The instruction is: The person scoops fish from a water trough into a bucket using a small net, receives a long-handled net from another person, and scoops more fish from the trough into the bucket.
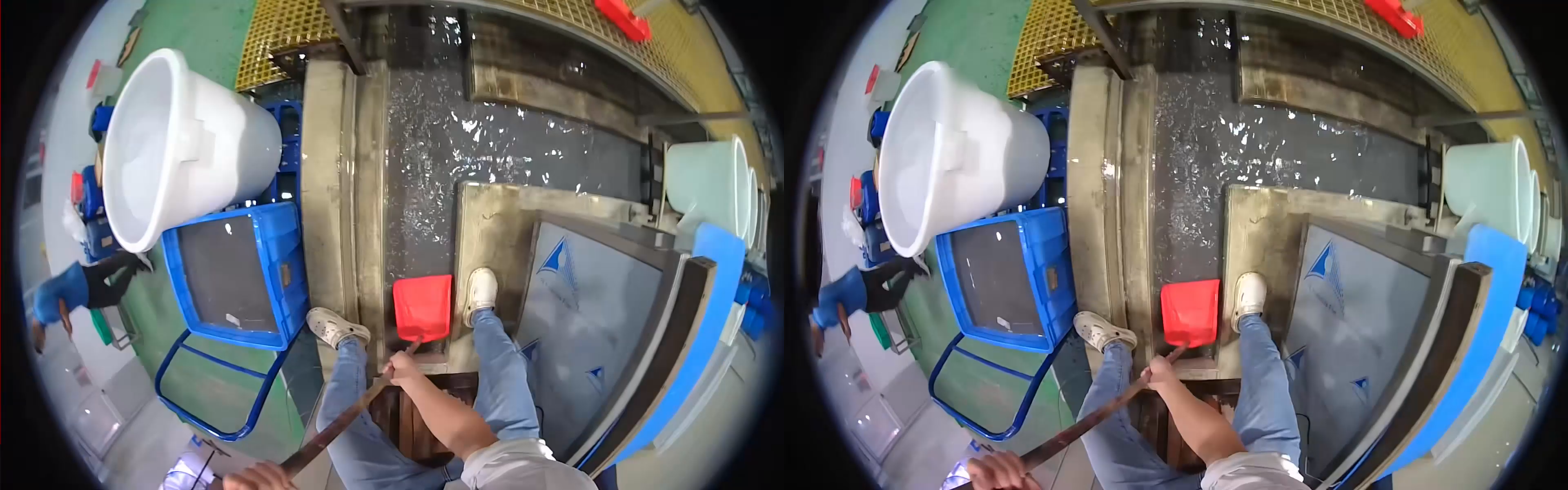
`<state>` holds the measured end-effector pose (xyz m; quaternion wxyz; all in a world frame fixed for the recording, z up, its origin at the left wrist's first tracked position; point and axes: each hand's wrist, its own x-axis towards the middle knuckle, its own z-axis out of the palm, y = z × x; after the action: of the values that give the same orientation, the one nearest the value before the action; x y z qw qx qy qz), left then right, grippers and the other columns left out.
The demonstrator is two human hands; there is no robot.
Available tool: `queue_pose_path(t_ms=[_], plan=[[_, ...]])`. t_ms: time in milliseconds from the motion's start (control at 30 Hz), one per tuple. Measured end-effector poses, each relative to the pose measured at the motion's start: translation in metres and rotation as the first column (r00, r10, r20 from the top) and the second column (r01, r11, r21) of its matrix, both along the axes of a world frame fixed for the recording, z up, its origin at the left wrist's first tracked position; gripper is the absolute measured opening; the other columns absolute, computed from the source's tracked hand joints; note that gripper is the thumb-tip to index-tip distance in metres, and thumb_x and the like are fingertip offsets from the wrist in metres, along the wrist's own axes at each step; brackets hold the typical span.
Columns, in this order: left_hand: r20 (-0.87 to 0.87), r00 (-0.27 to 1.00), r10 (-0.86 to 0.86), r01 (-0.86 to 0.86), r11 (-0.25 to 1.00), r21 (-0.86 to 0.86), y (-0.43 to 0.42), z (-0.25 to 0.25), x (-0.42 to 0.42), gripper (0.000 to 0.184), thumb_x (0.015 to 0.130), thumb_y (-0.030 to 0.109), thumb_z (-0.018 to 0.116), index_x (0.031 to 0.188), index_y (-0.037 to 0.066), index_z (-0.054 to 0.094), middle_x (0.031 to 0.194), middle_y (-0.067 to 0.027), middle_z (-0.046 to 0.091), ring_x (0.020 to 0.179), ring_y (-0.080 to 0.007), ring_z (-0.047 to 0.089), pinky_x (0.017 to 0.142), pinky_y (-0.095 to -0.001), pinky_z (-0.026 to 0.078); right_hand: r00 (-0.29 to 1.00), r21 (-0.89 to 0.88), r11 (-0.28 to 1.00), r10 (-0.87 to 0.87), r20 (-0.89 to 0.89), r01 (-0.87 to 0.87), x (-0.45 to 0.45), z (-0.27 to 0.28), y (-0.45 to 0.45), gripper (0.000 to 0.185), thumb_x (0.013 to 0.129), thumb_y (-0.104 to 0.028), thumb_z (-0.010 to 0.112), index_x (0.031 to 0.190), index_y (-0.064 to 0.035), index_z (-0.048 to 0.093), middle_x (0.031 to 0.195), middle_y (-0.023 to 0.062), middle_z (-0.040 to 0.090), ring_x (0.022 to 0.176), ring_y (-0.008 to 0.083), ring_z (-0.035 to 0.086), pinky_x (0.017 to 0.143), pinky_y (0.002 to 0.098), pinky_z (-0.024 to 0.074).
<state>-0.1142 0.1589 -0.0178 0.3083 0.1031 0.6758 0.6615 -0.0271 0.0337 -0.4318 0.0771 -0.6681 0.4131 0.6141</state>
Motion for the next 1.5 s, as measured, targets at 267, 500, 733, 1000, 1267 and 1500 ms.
queue_pose_path(t_ms=[267, 500, 733, 1000, 1267, 1500], plan=[[-0.016, 0.990, -0.138, 0.138, 0.990, 0.008, -0.014, -0.082, 0.038, 0.023, 0.082, 0.014, 0.048, 0.064, 0.010, 0.035, 0.057, -0.0008, 0.032, 0.049, -0.0138, 0.030, 0.051, -0.0289, 0.028, 0.980, -0.033, 0.981, 0.191, -0.052, -0.193, 0.025, -0.115, -0.041, 0.004, 0.078, -0.009, 0.039, 0.078, -0.0057, 0.041, 0.052, 0.0095, 0.041, 0.041, 0.0224, 0.044, 0.036, 0.0330, 0.0351], [-0.127, 0.989, -0.081, 0.087, 0.995, 0.045, -0.065, -0.072, 0.031, 0.020, 0.076, 0.011, 0.051, 0.061, 0.010, 0.037, 0.059, -0.0027, 0.036, 0.053, -0.0157, 0.034, 0.055, -0.0297, 0.030, 0.992, 0.380, 0.923, 0.093, -0.082, -0.055, -0.012, -0.140, 0.018, 0.017, 0.086, -0.014, 0.045, 0.071, -0.0058, 0.042, 0.048, 0.0072, 0.039, 0.039, 0.0195, 0.042, 0.035, 0.0315, 0.0353], [-0.090, 0.993, 0.073, -0.057, 0.984, 0.169, -0.122, -0.086, -0.007, 0.027, 0.072, 0.012, 0.054, 0.057, 0.013, 0.031, 0.051, 0.0001, 0.030, 0.050, -0.0132, 0.028, 0.053, -0.0284, 0.026, 0.956, 0.350, 0.907, -0.150, -0.250, 0.234, -0.037, -0.145, 0.057, 0.027, 0.092, -0.030, 0.045, 0.074, -0.0133, 0.034, 0.051, -0.0037, 0.027, 0.038, 0.0081, 0.028, 0.032, 0.0226, 0.0256], [0.034, 0.987, 0.154, -0.156, 0.918, 0.363, -0.182, -0.106, -0.078, 0.029, 0.069, 0.009, 0.051, 0.055, 0.014, 0.026, 0.049, 0.0015, 0.026, 0.047, -0.0120, 0.022, 0.050, -0.0284, 0.022, 0.982, 0.469, 0.875, -0.038, -0.183, 0.121, -0.065, -0.121, 0.095, 0.026, 0.094, -0.030, 0.041, 0.076, -0.0140, 0.030, 0.052, -0.0045, 0.023, 0.038, 0.0077, 0.024, 0.032, 0.0220, 0.0239], [0.031, 0.978, 0.207, -0.197, 0.857, 0.476, -0.178, -0.028, -0.112, 0.017, 0.070, 0.012, 0.047, 0.059, 0.012, 0.034, 0.051, -0.0018, 0.032, 0.049, -0.0142, 0.026, 0.053, -0.0305, 0.024, 0.983, 0.616, 0.773, -0.056, -0.175, 0.154, -0.086, -0.017, 0.163, 0.011, 0.094, -0.020, 0.039, 0.084, -0.0151, 0.037, 0.053, -0.0042, 0.026, 0.039, 0.0072, 0.025, 0.033, 0.0222, 0.0261], [-0.028, 0.992, 0.127, -0.085, 0.799, 0.595, -0.105, 0.142, -0.156, 0.023, 0.076, 0.013, 0.047, 0.057, 0.013, 0.034, 0.053, 0.0006, 0.031, 0.051, -0.0124, 0.026, 0.054, -0.0294, 0.023, 0.954, 0.642, 0.725, -0.065, -0.293, 0.247, -0.126, 0.142, 0.232, 0.017, 0.093, -0.017, 0.039, 0.078, -0.0122, 0.032, 0.053, -0.0037, 0.027, 0.039, 0.0077, 0.028, 0.033, 0.0228, 0.0291]])
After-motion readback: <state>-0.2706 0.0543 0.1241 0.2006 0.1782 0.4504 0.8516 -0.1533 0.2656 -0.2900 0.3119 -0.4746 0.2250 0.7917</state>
